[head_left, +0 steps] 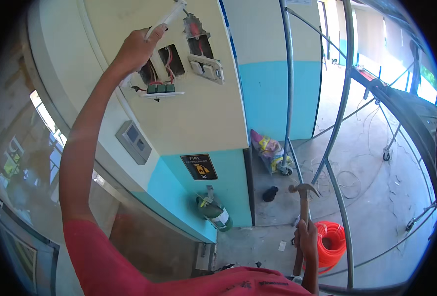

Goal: The person uses a hammer to tap a white plastic conduit into a wall opening above an electrical switch box. The conduit is repeatedly tapped to seat it into the wall cavity.

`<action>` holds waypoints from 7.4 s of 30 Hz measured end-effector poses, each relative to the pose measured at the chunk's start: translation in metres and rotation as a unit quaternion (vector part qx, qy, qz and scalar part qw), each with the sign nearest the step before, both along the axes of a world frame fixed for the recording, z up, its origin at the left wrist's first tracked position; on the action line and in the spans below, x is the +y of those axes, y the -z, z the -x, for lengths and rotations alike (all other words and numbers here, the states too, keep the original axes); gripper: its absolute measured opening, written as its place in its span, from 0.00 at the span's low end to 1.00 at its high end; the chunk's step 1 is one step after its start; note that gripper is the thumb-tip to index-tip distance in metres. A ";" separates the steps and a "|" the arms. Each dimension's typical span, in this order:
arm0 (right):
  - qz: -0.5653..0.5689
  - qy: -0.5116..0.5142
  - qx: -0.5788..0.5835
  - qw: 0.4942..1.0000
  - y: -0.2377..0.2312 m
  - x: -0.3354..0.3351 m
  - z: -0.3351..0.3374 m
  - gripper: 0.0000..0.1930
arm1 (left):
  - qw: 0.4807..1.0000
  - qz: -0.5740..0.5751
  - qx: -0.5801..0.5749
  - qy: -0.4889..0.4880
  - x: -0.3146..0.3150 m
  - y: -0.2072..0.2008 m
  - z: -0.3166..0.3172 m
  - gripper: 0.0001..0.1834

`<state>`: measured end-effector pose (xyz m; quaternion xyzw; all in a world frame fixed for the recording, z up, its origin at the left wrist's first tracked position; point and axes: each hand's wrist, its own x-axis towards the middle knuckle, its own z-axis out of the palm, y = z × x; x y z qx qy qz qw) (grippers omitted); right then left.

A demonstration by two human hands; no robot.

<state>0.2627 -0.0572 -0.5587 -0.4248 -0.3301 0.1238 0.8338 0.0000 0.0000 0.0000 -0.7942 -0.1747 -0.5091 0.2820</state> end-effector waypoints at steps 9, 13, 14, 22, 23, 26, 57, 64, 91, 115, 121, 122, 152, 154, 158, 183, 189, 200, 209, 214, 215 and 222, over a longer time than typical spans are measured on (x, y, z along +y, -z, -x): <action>0.087 0.014 0.071 0.994 0.042 0.003 0.005 0.13 | 0.972 0.221 0.047 0.057 -0.004 0.017 -0.010 0.29; 0.114 0.001 0.073 0.991 0.040 0.002 0.000 0.11 | 0.981 0.059 -0.065 0.172 0.011 0.066 -0.005 0.25; 0.133 0.007 0.067 0.989 0.040 0.002 -0.006 0.11 | 0.975 0.090 -0.071 0.191 0.021 0.083 -0.005 0.23; 0.218 0.096 -0.021 0.971 0.023 -0.017 -0.040 0.11 | 0.792 0.534 -0.077 0.285 0.232 0.327 -0.052 0.18; 0.221 0.079 -0.046 0.971 0.018 -0.015 -0.051 0.12 | 0.783 0.544 -0.067 0.292 0.280 0.380 -0.051 0.20; 0.249 0.017 -0.198 0.948 -0.037 0.007 -0.073 0.14 | 0.799 0.580 -0.148 0.055 0.359 0.542 -0.028 0.21; 0.375 0.021 -0.198 0.906 0.041 0.001 0.020 0.20 | 0.275 0.870 0.126 0.390 0.128 0.623 -0.162 0.37; 0.382 -0.108 -0.242 0.885 0.068 0.047 0.092 0.24 | 0.280 0.881 0.049 0.379 0.107 0.613 -0.137 0.24; 0.689 0.262 -0.422 0.528 0.056 -0.189 -0.101 0.26 | 0.318 0.878 -0.090 0.345 0.138 0.639 -0.062 0.22; 0.629 0.399 -0.485 0.459 0.031 -0.076 -0.164 0.25 | 0.340 0.861 -0.213 0.312 0.164 0.713 0.006 0.19; 0.633 0.342 -0.529 0.450 0.018 -0.016 -0.140 0.27 | 0.345 0.854 -0.246 0.302 0.169 0.737 0.024 0.19; 0.619 0.351 -0.537 0.454 0.016 -0.008 -0.133 0.27 | 0.346 0.853 -0.250 0.301 0.170 0.741 0.027 0.19; 0.535 0.424 -0.586 0.436 0.008 0.094 -0.128 0.25 | 0.367 0.806 -0.393 0.247 0.191 0.869 0.100 0.16; 0.552 0.401 -0.622 0.385 -0.010 0.081 -0.119 0.17 | 0.368 0.801 -0.405 0.243 0.190 0.876 0.104 0.16; 0.554 0.404 -0.616 0.388 -0.009 0.085 -0.123 0.14 | 0.372 0.791 -0.424 0.238 0.187 0.887 0.111 0.16; 0.480 0.515 -0.616 0.354 -0.110 0.097 -0.157 0.14 | 0.377 0.736 -0.531 0.184 0.173 0.938 0.139 0.14; 0.408 0.560 -0.629 0.353 -0.167 0.050 -0.142 0.16 | 0.373 0.715 -0.566 0.172 0.181 0.980 0.147 0.14; -0.138 0.664 -0.597 0.428 -0.502 -0.045 0.059 0.26 | 0.229 0.686 -0.666 0.184 0.181 0.952 0.135 0.20; -0.164 0.633 -0.553 0.516 -0.477 -0.107 0.058 0.28 | 0.228 0.685 -0.667 0.182 0.188 0.940 0.131 0.19; -0.160 0.692 -0.560 0.426 -0.442 -0.067 -0.021 0.21 | 0.228 0.685 -0.667 0.183 0.191 0.930 0.126 0.19; -0.159 0.693 -0.560 0.425 -0.432 -0.065 -0.029 0.21 | 0.228 0.685 -0.667 0.183 0.193 0.932 0.126 0.19; 0.162 0.555 -0.629 0.520 -0.340 -0.056 -0.059 0.21 | 0.223 0.682 -0.672 0.183 0.201 0.932 0.122 0.19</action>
